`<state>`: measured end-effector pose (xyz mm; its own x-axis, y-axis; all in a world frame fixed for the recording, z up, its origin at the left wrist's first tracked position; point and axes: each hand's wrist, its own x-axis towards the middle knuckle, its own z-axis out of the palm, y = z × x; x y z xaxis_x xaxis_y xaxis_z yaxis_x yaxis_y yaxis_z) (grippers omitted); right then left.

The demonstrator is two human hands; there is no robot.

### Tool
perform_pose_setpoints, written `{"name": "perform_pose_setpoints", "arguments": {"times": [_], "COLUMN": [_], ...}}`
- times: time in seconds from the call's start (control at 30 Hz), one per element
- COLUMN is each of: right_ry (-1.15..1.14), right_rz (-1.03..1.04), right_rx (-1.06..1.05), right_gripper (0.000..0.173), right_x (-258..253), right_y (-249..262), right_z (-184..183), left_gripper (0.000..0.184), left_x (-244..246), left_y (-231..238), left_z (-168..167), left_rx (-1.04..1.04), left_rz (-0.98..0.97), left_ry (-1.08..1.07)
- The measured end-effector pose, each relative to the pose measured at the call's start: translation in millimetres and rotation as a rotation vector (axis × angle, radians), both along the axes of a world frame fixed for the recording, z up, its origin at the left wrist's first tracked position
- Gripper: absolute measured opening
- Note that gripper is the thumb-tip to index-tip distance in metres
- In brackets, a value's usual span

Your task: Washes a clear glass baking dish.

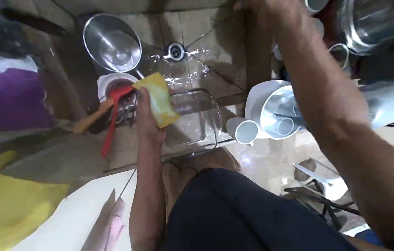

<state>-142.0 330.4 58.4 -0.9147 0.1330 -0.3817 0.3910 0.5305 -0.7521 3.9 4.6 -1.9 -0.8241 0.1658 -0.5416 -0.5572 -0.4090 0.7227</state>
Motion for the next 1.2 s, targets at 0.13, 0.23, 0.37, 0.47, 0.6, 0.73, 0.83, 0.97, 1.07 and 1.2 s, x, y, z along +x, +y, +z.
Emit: {"name": "perform_pose_setpoints", "arguments": {"times": [0.13, 0.23, 0.37, 0.47, 0.6, 0.73, 0.83, 0.97, 1.07, 1.2], "right_ry": [0.029, -0.009, 0.051, 0.130, 0.143, -0.011, 0.023, -0.036, 0.035, -0.070], "right_rz": [0.141, 0.073, -0.190, -0.294, -0.179, 0.068, 0.121, -0.085, -0.040, 0.152], "right_rx": [-0.213, -0.307, -0.385, -0.242, 0.358, 0.557, 0.531, 0.529, 0.391, 0.364], "right_gripper": [0.035, 0.050, 0.040, 0.046, 0.064, 0.054, 0.052, 0.058, 0.056, 0.050], "right_x": [104.1, 172.3, 210.6, 231.0, 254.2, 267.0, 278.3, 243.2, 221.2, 251.3], "right_y": [-59.8, -111.6, -162.4, -168.4, -177.8, -207.2, -209.2, -219.6, -266.7, -255.3], "right_z": [23.5, -3.8, -40.9, -51.2, -70.2, -100.2, -103.0, -102.3, -115.7, -105.4], "left_gripper": [0.051, 0.039, 0.033, 0.037, 0.056, 0.071, 0.074, 0.064, 0.064, 0.068], "left_x": [6.6, 12.0, 16.7, 26.7, 66.8, 65.5, 61.5, 63.9, 65.6, 66.1], "left_y": [16.3, 27.4, 8.0, -33.8, -95.1, -85.1, -78.4, -76.7, -78.0, -81.5], "left_z": [-7.6, -6.5, -19.9, -28.2, -36.3, -68.3, -81.7, -87.4, -84.5, -77.8], "left_rx": [-0.146, -0.164, -0.306, -0.758, -0.995, -0.935, -0.812, -0.707, -0.702, -0.687], "left_rz": [-0.004, -0.029, -0.261, -0.381, -0.421, -0.395, -0.309, -0.247, -0.253, -0.282], "left_ry": [0.038, 0.056, 0.264, 0.611, 0.774, 0.610, 0.488, 0.463, 0.440, 0.403]}}
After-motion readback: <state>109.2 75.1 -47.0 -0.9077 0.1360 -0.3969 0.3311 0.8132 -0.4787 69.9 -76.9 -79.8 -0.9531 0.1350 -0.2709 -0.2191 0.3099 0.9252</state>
